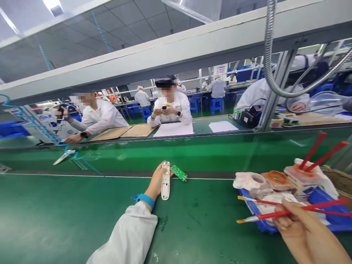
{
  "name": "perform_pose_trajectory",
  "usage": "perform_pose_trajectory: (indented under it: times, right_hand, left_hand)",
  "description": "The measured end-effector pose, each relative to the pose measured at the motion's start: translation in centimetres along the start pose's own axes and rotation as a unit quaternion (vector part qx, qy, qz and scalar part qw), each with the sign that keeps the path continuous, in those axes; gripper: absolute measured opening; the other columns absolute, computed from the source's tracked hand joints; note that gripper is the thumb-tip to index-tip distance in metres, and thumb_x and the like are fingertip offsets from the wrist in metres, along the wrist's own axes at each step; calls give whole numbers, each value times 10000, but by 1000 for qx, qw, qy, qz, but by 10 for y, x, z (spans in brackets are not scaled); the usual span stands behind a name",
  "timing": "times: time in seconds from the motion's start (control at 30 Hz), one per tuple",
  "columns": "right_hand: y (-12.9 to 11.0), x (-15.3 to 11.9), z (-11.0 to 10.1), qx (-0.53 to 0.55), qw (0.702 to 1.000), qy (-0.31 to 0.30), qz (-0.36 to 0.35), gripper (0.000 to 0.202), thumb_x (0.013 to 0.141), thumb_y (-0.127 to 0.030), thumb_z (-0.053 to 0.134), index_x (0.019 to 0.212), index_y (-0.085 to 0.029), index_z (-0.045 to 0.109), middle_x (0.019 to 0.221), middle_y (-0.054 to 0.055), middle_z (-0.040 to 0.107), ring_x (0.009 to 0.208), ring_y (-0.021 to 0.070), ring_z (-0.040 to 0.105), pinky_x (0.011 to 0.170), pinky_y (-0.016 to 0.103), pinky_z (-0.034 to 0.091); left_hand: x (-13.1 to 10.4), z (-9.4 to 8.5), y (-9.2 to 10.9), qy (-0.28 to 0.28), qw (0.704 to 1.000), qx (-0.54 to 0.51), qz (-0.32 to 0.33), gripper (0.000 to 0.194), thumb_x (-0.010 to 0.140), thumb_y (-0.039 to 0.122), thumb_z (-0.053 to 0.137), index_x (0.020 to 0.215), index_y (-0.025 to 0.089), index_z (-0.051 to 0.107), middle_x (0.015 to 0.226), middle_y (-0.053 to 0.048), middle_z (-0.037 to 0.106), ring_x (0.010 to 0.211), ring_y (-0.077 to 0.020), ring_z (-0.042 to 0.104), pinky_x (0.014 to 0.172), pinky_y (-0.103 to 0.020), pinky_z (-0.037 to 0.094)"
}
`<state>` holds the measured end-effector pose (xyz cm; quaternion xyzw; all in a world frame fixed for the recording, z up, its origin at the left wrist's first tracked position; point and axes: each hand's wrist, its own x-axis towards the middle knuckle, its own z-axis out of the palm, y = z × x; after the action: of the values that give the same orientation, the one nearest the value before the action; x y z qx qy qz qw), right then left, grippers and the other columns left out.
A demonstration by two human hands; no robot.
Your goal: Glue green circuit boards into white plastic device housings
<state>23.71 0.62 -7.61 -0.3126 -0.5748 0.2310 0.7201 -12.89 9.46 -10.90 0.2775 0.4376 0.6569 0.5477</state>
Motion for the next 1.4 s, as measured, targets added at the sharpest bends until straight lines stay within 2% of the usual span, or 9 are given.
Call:
perform_pose_trajectory:
  times: [0.07, 0.13, 0.37, 0.53, 0.6, 0.73, 0.83, 1.0, 1.4]
  right_hand:
    - [9, -2, -9, 56, 987, -47, 141, 238, 855, -257, 572, 647, -307, 677, 459, 9, 595, 350, 136, 579, 318, 294, 454]
    - [15, -6, -14, 98, 969, -52, 221, 246, 865, -283, 548, 653, -319, 669, 470, 0, 607, 380, 145, 606, 348, 273, 490]
    - [18, -13, -19, 133, 941, 14, 309, 221, 852, -246, 567, 653, -255, 664, 542, 19, 640, 451, 169, 641, 397, 208, 546]
    - [15, -19, -14, 123, 945, 26, 302, 204, 863, -221, 537, 671, -215, 607, 588, 16, 610, 465, 155, 615, 402, 215, 530]
    - [12, -21, -9, 134, 941, 52, 308, 134, 813, -232, 599, 684, -203, 581, 581, -6, 570, 447, 133, 574, 389, 209, 517]
    - [3, -22, 1, 167, 895, 145, 387, 192, 662, -230, 743, 688, -184, 558, 626, -36, 539, 489, 90, 508, 397, 178, 500]
    - [-3, -21, 6, 174, 877, 173, 412, 218, 635, -245, 768, 681, -184, 564, 634, -33, 528, 515, 87, 480, 410, 177, 501]
    - [-5, -20, 8, 166, 874, 188, 417, 251, 582, -248, 798, 669, -180, 574, 623, -28, 522, 528, 90, 461, 404, 172, 498]
    - [-3, -22, 8, 153, 875, 187, 419, 249, 571, -266, 799, 656, -179, 582, 623, -18, 528, 522, 91, 440, 395, 172, 489]
  left_hand:
    - [0, 0, 0, 3, 1000, -2, -2, 431, 755, 142, 575, 1172, 135, 467, 743, -23, 639, 572, -121, 602, 657, -280, 527]
    - [0, 1, 0, 4, 1000, -4, -2, 402, 771, 192, 587, 1156, 135, 485, 735, -25, 638, 581, -127, 604, 656, -291, 528]
    - [-3, 3, 3, -5, 1000, -5, 1, 285, 816, 207, 562, 1091, 138, 527, 754, -18, 622, 632, -120, 598, 711, -303, 529]
    - [-6, 3, 4, -10, 1000, 10, -9, 262, 865, 301, 531, 1071, 142, 560, 930, -40, 616, 757, -142, 602, 703, -324, 523]
    - [-6, 3, 4, -14, 1000, 20, -12, 280, 869, 328, 522, 1086, 154, 564, 1046, -54, 597, 857, -174, 598, 735, -349, 519]
    - [-3, 3, 4, -17, 999, 39, -14, 302, 873, 314, 519, 1133, 162, 542, 1128, -85, 570, 930, -188, 584, 780, -386, 510]
    - [0, 3, 3, -14, 999, 47, -13, 300, 874, 313, 518, 1132, 163, 543, 1129, -85, 570, 930, -188, 584, 780, -384, 510]
    - [2, 1, 1, -16, 998, 55, -11, 298, 874, 312, 517, 1131, 164, 543, 1126, -84, 571, 924, -185, 586, 776, -381, 512]
    - [5, -3, -2, -26, 998, 59, -8, 301, 875, 315, 515, 1137, 169, 542, 1146, -86, 564, 946, -192, 580, 795, -391, 505]
